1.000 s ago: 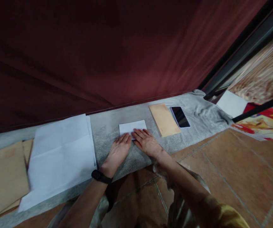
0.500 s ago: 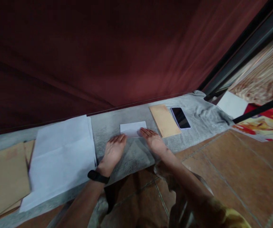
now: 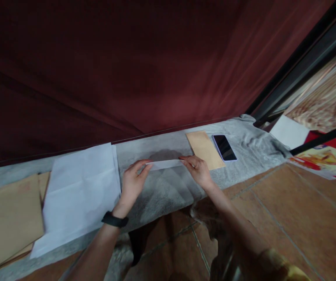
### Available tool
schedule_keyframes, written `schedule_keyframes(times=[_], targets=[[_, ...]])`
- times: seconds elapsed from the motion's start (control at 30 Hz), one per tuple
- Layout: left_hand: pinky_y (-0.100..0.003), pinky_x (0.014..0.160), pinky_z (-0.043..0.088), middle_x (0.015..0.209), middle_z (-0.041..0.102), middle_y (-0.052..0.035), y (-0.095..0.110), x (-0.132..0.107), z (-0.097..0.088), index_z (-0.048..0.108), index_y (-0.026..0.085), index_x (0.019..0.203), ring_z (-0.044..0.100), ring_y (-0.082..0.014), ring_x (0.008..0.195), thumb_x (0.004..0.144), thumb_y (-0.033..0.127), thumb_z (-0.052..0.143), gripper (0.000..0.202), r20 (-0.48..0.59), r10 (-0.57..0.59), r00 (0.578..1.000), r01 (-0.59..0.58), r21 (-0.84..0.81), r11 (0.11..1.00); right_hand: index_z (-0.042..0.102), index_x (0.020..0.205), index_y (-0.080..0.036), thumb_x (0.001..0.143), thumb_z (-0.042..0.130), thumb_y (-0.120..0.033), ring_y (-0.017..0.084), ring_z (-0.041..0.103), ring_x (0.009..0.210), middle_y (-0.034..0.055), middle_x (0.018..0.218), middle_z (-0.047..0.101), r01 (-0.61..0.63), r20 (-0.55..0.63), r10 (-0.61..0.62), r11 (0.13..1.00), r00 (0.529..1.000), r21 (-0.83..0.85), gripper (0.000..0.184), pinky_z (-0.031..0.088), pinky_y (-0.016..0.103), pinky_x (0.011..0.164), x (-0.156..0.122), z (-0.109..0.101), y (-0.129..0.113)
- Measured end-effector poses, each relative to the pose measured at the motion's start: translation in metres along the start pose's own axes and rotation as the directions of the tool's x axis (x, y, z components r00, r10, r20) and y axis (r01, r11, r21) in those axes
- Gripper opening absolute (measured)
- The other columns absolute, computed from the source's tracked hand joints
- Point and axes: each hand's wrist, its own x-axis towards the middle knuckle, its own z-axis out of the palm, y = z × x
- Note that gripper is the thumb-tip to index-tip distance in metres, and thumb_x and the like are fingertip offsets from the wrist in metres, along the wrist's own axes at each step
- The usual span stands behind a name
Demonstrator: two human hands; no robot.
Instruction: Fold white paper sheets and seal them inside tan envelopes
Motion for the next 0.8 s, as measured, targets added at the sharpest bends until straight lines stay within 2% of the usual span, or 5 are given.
schedule_keyframes(times=[0.13, 0.3, 0.43, 0.6, 0.8], targets=[[-0.028, 0.077, 0.05, 0.086, 0.076, -0.0024, 0.005, 0.002, 0.003, 0.073, 0.019, 0.087, 0.067, -0.02, 0.083, 0.082, 0.052, 0.066, 0.034, 0.102, -0.148, 0.984, 0.167, -0.218, 0.961, 0.079, 0.104, -0.024, 0.096, 0.057, -0.048, 0.025, 0.071, 0.098, 0.0064, 0.105, 0.078, -0.06, -0.1, 0.083, 0.974, 0.992, 0.22, 0.034, 0.055, 0.037, 0.089, 0.003, -0.003, -0.005], [-0.027, 0.073, 0.05, 0.088, 0.075, -0.0037, 0.005, 0.003, 0.01, 0.071, 0.017, 0.089, 0.065, -0.0181, 0.078, 0.078, 0.055, 0.068, 0.04, 0.237, -0.249, 0.939, 0.328, -0.4, 0.856, 0.078, 0.093, -0.019, 0.085, 0.066, -0.052, 0.021, 0.065, 0.078, 0.0041, 0.084, 0.075, -0.215, -0.125, 0.297, 0.872, 0.947, 0.44, 0.036, 0.051, 0.03, 0.069, 0.009, 0.0, -0.007], [-0.025, 0.061, 0.047, 0.083, 0.071, -0.0026, 0.004, 0.002, 0.011, 0.07, 0.017, 0.09, 0.06, -0.0157, 0.069, 0.074, 0.062, 0.069, 0.047, 0.228, -0.316, 0.921, 0.386, -0.411, 0.826, 0.073, 0.082, -0.018, 0.076, 0.071, -0.057, 0.014, 0.054, 0.061, -0.0008, 0.066, 0.064, -0.34, 0.04, 0.386, 0.754, 0.922, 0.563, 0.039, 0.042, 0.026, 0.056, 0.009, 0.009, -0.002], [-0.023, 0.05, 0.037, 0.068, 0.063, 0.0015, -0.001, 0.002, 0.011, 0.07, 0.017, 0.082, 0.049, -0.0114, 0.056, 0.071, 0.059, 0.07, 0.044, 0.283, -0.355, 0.891, 0.445, -0.39, 0.806, 0.071, 0.082, -0.019, 0.067, 0.079, -0.058, 0.015, 0.058, 0.063, -0.0006, 0.069, 0.067, -0.475, 0.217, 0.453, 0.597, 0.865, 0.646, 0.042, 0.046, 0.024, 0.057, 0.007, 0.01, 0.004], [-0.021, 0.055, 0.037, 0.068, 0.063, 0.003, -0.002, 0.006, -0.003, 0.068, 0.018, 0.081, 0.052, -0.0112, 0.059, 0.068, 0.051, 0.073, 0.036, 0.446, -0.371, 0.815, 0.541, -0.354, 0.763, 0.075, 0.09, -0.016, 0.069, 0.082, -0.053, 0.015, 0.064, 0.069, 0.0033, 0.08, 0.073, -0.623, 0.52, 0.352, 0.538, 0.778, 0.568, 0.044, 0.05, 0.024, 0.063, 0.005, -0.012, 0.011]])
